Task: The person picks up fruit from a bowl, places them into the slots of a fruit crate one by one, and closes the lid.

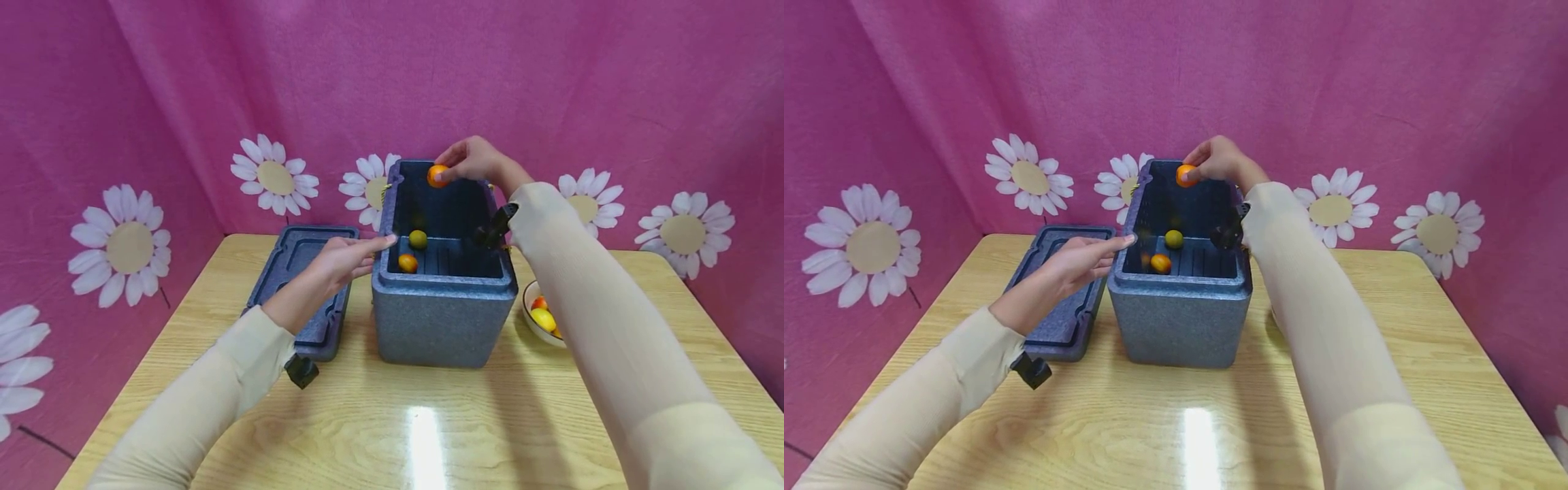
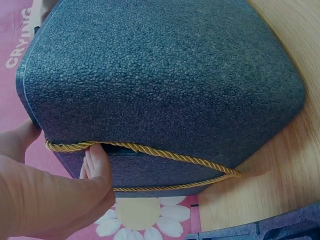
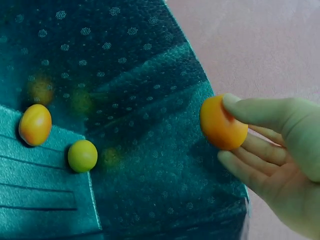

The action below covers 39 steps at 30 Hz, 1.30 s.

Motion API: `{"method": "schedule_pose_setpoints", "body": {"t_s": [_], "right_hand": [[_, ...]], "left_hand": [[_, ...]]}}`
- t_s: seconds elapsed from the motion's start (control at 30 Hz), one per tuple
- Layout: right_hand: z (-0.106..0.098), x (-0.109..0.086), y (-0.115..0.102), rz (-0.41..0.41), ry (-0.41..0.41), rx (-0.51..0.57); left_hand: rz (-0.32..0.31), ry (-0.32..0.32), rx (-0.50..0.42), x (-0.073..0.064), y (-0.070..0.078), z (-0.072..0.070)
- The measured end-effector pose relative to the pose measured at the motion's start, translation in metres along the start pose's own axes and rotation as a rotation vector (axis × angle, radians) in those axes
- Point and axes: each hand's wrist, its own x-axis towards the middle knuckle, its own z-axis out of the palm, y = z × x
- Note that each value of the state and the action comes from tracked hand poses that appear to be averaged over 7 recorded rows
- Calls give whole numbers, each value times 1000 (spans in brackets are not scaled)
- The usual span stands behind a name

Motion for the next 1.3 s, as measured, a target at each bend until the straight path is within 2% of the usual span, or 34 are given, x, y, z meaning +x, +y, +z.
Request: {"method": "schedule_pose_setpoints", "body": {"t_s": [0.27,0.43,0.7,0.97,1.13,1.3], "right_hand": [[-1,0,7,58,16,-16],[-1,1,7,78,41,-7],[-10,-6,-9,21,16,64],[-20,-28,-20,-36,6,90],[-21,-48,-17,-69,58,155],[-18,-69,-4,-112,116,195]], "left_hand": [[12,-11,5,1,0,0],[-9,6,10,4,0,0],[-11,28,10,6,-2,-4],[-14,38,21,5,-2,-8],[-8,33,12,5,-3,-10],[2,27,12,4,-3,-11]]}}
